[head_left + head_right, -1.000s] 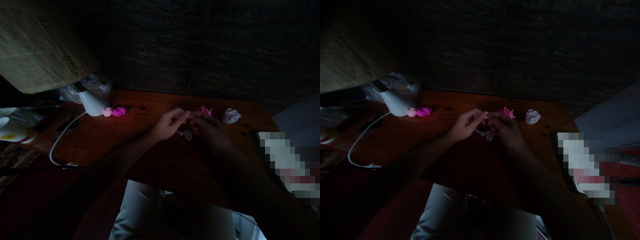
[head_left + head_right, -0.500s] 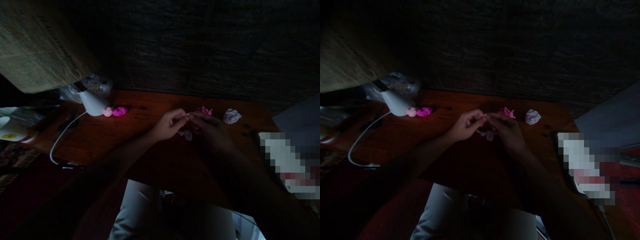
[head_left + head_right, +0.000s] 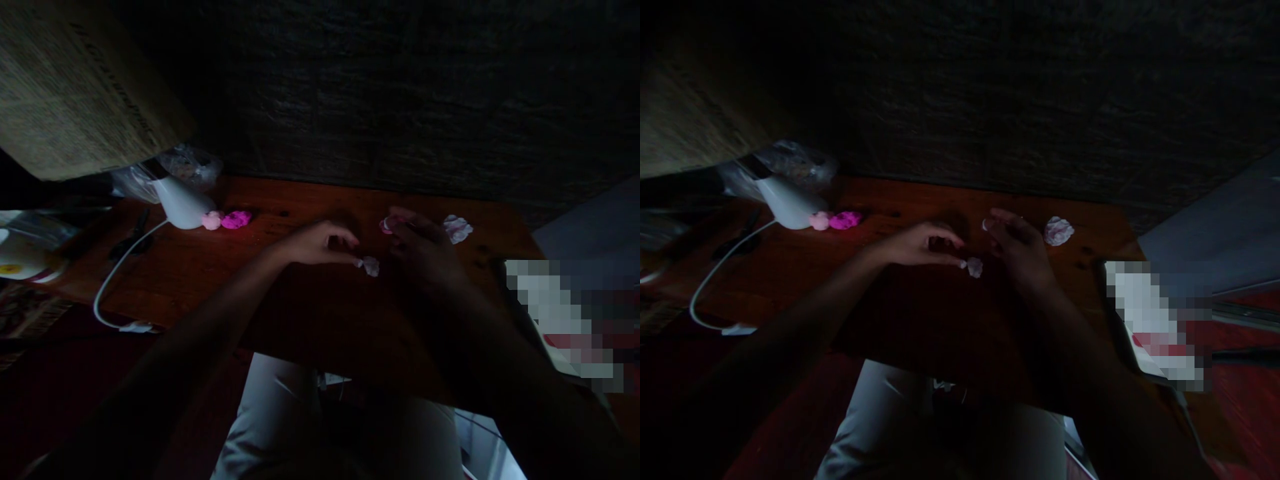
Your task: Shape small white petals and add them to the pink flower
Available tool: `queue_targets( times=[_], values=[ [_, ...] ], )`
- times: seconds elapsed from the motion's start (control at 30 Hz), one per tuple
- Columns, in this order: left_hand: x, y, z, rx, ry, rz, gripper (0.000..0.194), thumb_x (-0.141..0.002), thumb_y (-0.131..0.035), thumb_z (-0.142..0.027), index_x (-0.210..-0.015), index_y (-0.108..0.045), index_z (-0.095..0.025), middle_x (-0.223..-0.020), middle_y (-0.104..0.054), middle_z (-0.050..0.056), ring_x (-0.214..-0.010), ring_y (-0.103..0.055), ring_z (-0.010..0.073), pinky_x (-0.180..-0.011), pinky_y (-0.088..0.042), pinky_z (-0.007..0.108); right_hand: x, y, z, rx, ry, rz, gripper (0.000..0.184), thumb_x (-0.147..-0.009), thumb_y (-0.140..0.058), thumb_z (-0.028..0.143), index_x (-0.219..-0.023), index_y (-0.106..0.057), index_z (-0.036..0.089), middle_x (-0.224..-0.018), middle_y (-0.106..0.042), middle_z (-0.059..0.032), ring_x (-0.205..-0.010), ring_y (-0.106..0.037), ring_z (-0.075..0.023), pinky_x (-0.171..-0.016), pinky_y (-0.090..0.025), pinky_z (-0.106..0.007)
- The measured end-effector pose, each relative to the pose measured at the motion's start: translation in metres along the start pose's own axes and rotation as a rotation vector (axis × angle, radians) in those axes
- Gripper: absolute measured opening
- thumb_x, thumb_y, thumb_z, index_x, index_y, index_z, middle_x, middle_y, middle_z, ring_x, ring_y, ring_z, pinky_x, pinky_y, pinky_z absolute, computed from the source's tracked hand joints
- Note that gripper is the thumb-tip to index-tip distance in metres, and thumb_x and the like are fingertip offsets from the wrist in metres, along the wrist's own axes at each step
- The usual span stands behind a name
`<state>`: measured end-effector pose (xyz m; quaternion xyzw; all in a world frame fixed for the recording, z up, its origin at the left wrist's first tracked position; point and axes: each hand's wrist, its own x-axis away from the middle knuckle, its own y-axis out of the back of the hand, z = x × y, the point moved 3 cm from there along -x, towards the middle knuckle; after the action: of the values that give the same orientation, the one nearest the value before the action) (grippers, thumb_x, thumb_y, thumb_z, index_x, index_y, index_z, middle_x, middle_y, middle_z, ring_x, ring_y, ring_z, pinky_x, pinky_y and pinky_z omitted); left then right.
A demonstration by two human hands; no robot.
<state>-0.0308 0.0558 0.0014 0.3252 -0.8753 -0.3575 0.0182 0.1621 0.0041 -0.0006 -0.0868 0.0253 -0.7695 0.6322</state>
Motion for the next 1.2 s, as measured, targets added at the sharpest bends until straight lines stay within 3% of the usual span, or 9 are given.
queue_targets(
  times=[0.2,0.43,0.7,0.87,1.03,1.2],
  values=[
    [-0.001,-0.003,0.004,0.005,-0.041,0.080,0.028,-0.076,-0.079,-0.029,-0.100,-0.074,-0.017,-0.099,-0.073,0.009,-0.089,-0.065,0.0163,-0.082,-0.049,0.031,0.000,-0.001,-0.001,-0.007,0.013,0.048,0.031,-0.062,-0.085,0.041,-0.087,-0.075,0.026,-0.096,-0.071,-0.0020,-0.083,-0.063,-0.0150,-0.064,-0.045,-0.027],
    [-0.001,-0.004,0.004,-0.028,-0.043,0.083,0.022,-0.076,-0.079,-0.028,-0.095,-0.076,-0.020,-0.093,-0.072,0.006,-0.087,-0.064,0.0160,-0.081,-0.047,0.031,0.000,-0.001,-0.001,-0.026,-0.001,0.076,0.031,-0.065,-0.085,0.040,-0.091,-0.074,0.027,-0.094,-0.072,-0.0011,-0.082,-0.065,-0.0152,-0.065,-0.048,-0.027],
    [-0.001,-0.003,0.000,0.009,-0.041,0.077,0.014,-0.078,-0.077,-0.028,-0.087,-0.076,-0.018,-0.089,-0.072,0.006,-0.083,-0.064,0.0150,-0.077,-0.046,0.028,0.004,-0.005,0.001,-0.081,-0.035,0.139,0.031,-0.061,-0.088,0.035,-0.088,-0.075,0.027,-0.093,-0.073,-0.0010,-0.095,-0.070,-0.0188,-0.073,-0.054,-0.028],
    [-0.001,-0.002,-0.006,0.135,0.039,0.050,0.018,-0.078,-0.076,-0.030,-0.090,-0.075,-0.016,-0.083,-0.072,0.003,-0.073,-0.062,0.0113,-0.069,-0.046,0.024,0.004,-0.004,0.001,-0.065,-0.019,0.175,0.030,-0.063,-0.087,0.036,-0.089,-0.075,0.027,-0.095,-0.073,-0.0012,-0.089,-0.070,-0.0171,-0.072,-0.056,-0.029],
    [-0.003,-0.010,-0.008,0.385,0.078,0.036,0.026,-0.075,-0.078,-0.034,-0.091,-0.072,-0.015,-0.089,-0.074,0.005,-0.080,-0.066,0.0125,-0.075,-0.050,0.027,0.002,-0.003,0.000,-0.078,-0.018,0.136,0.028,-0.064,-0.086,0.036,-0.086,-0.074,0.026,-0.098,-0.073,-0.0025,-0.092,-0.071,-0.0189,-0.070,-0.056,-0.028],
    [-0.004,-0.017,-0.006,0.479,0.104,0.054,0.029,-0.073,-0.080,-0.034,-0.091,-0.071,-0.013,-0.092,-0.074,0.006,-0.083,-0.068,0.0133,-0.078,-0.051,0.028,0.003,-0.005,0.002,-0.132,-0.018,0.133,0.027,-0.062,-0.087,0.031,-0.084,-0.074,0.025,-0.093,-0.074,-0.0009,-0.092,-0.070,-0.0176,-0.078,-0.056,-0.029]
  ],
)
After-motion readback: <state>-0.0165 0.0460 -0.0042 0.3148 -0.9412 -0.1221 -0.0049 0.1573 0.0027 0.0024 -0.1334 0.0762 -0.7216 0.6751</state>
